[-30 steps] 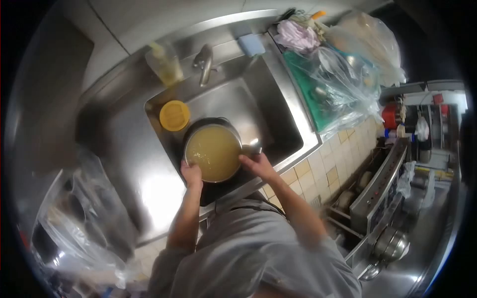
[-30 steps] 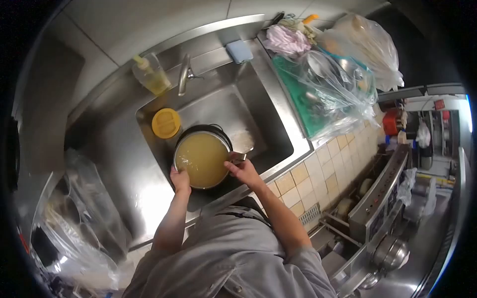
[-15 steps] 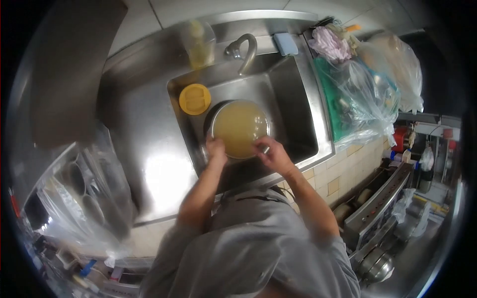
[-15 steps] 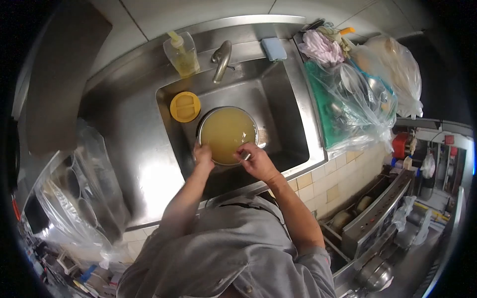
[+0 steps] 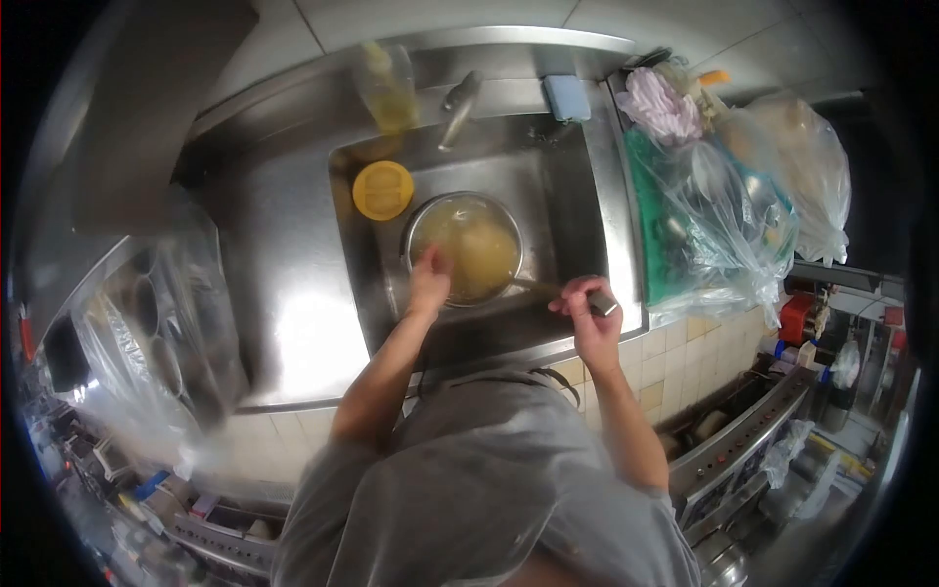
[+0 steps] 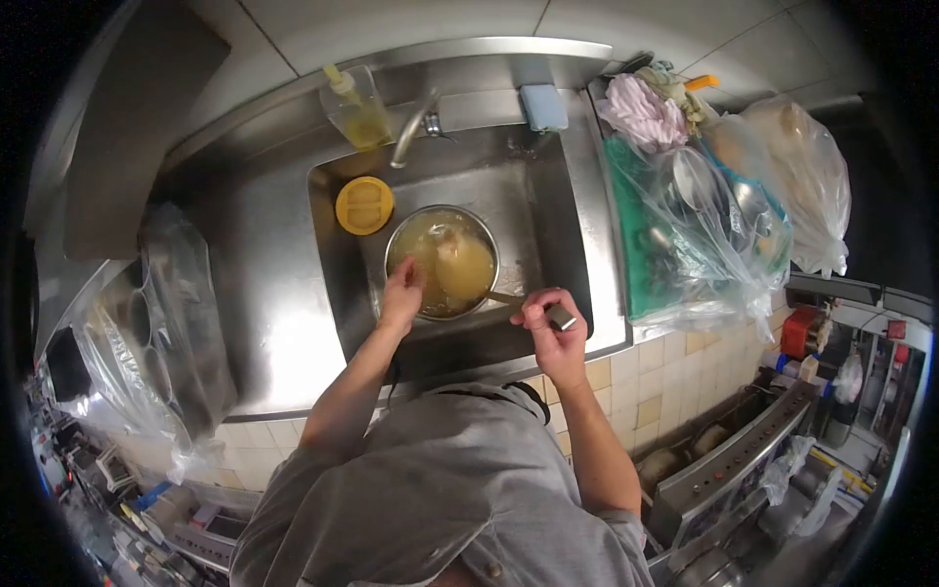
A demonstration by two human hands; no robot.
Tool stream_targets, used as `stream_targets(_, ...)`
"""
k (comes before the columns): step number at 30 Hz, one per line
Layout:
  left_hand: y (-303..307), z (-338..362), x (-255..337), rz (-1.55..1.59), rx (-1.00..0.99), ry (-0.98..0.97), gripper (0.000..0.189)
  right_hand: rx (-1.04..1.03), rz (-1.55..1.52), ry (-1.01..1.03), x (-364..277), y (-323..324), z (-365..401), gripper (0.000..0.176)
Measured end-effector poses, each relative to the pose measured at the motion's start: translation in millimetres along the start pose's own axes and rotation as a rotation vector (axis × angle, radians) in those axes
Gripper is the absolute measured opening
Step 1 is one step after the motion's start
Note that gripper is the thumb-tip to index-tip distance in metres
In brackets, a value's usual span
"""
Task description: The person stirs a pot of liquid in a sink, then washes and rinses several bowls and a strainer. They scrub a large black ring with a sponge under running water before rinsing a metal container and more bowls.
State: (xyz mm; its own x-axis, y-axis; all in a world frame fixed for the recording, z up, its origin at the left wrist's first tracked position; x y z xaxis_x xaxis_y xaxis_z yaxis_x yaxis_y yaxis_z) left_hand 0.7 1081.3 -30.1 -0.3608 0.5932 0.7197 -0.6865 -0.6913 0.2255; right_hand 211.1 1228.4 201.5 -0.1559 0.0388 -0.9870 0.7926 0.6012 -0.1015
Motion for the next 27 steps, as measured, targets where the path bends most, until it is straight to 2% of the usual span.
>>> stream_targets(1,-6.9,9.3,13.5,-0.009,0.004,0.0,0.044,0.004,-0.009,-0.001,1.7,8.9,0.0,0.011)
stream_targets(3,-36.1,27.8,17.7,0.364,-0.165,0.443,0.053,0.102,-0.137,-0.058,10.6,33.6,1.0,0.013)
stream_targets(4,-43.7,22.3,18.0,0.357,-0.167,0.441,0.053,0.1,-0.154,-0.075,13.0,44.1,3.1,0.014)
stream_targets(6,-77.1,8.6,6.1,0.756,-0.45,0.617,0.052,0.092,-0.144,-0.124,10.9,60.9,8.2,0.015)
stream_targets(7,-85.2,-1.4,-2.4,0.747,-0.451,0.621,0.052,0.077,-0.136,-0.177,11.5,66.8,14.1,0.016)
stream_targets(8,-87.6,-12.6,-8.9,0.455,-0.395,0.578,0.054,0.066,-0.101,-0.263,20.5,80.3,26.6,0.016)
stream_targets(9,-89.1,-23.1,-14.3,0.167,-0.333,0.526,0.055,0.07,-0.107,-0.26,25.8,89.3,36.5,0.016)
stream_targets(10,-92.6,-22.1,-7.5,0.164,-0.329,0.523,0.055,0.011,0.082,-0.223,29.1,96.8,45.2,0.017)
stream_targets(11,-88.3,-19.7,1.9,0.19,-0.226,0.493,0.055,-0.049,0.27,-0.187,30.5,101.9,55.0,0.02)
stream_targets(12,-82.5,-17.6,8.3,0.216,-0.121,0.464,0.057,-0.024,0.257,-0.203,33.3,106.4,66.9,0.027)
stream_targets(13,-82.0,-29.0,-6.7,0.212,-0.109,0.464,0.057,-0.028,0.245,-0.205,34.9,109.6,75.4,0.027)
stream_targets(15,-63.2,-58.8,-11.8,-0.244,0.152,-0.11,0.065,0.031,0.349,-0.183,35.0,122.8,87.5,0.031)
stream_targets(17,-55.5,-40.7,14.3,-0.233,0.091,-0.038,0.068,0.029,0.398,-0.144,35.3,127.5,87.0,0.035)
stream_targets(19,-52.3,-19.2,44.7,-0.209,0.035,0.03,0.071,-0.24,0.702,-0.123,28.8,113.2,66.1,0.039)
stream_targets(20,-52.7,-12.3,54.4,-0.279,0.025,0.095,0.068,-0.35,0.785,-0.021,33.7,104.9,59.4,0.046)
stream_targets(21,-53.6,-5.4,64.6,-0.347,0.013,0.16,0.065,-0.353,0.782,-0.012,41.0,100.5,51.8,0.046)
stream_targets(22,-51.9,8.0,86.9,-0.342,0.02,0.157,0.065,-0.475,0.888,0.025,49.1,85.7,46.1,0.048)
stream_targets(23,-53.7,23.5,108.2,-0.35,-0.05,0.197,0.066,-0.599,0.991,0.064,56.6,69.9,40.3,0.05)
stream_targets(24,-54.6,33.3,122.8,-0.359,-0.121,0.236,0.068,-0.635,0.994,0.082,60.9,56.8,32.6,0.051)
stream_targets(25,-49.6,34.6,132.5,-0.354,-0.115,0.234,0.068,-0.639,0.993,0.089,72.3,48.6,27.8,0.051)
stream_targets(27,-49.1,33.5,164.5,-0.673,-0.125,-0.037,0.075,-0.59,0.963,0.107,96.7,41.0,22.2,0.046)
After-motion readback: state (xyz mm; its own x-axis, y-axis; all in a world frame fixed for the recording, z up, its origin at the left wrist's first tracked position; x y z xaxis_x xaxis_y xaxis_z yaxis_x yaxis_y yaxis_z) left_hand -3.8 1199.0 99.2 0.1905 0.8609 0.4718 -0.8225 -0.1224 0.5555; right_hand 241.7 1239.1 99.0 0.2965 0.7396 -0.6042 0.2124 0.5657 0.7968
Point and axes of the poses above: each hand's wrist, its own z-axis away from the middle knuckle, its own y-axis out of the back of the hand, x = y × z, the point moved 7 cm from there along -z, towards the middle knuckle, and after that the axes turned 12 degrees about y, right-handed, at the moved point
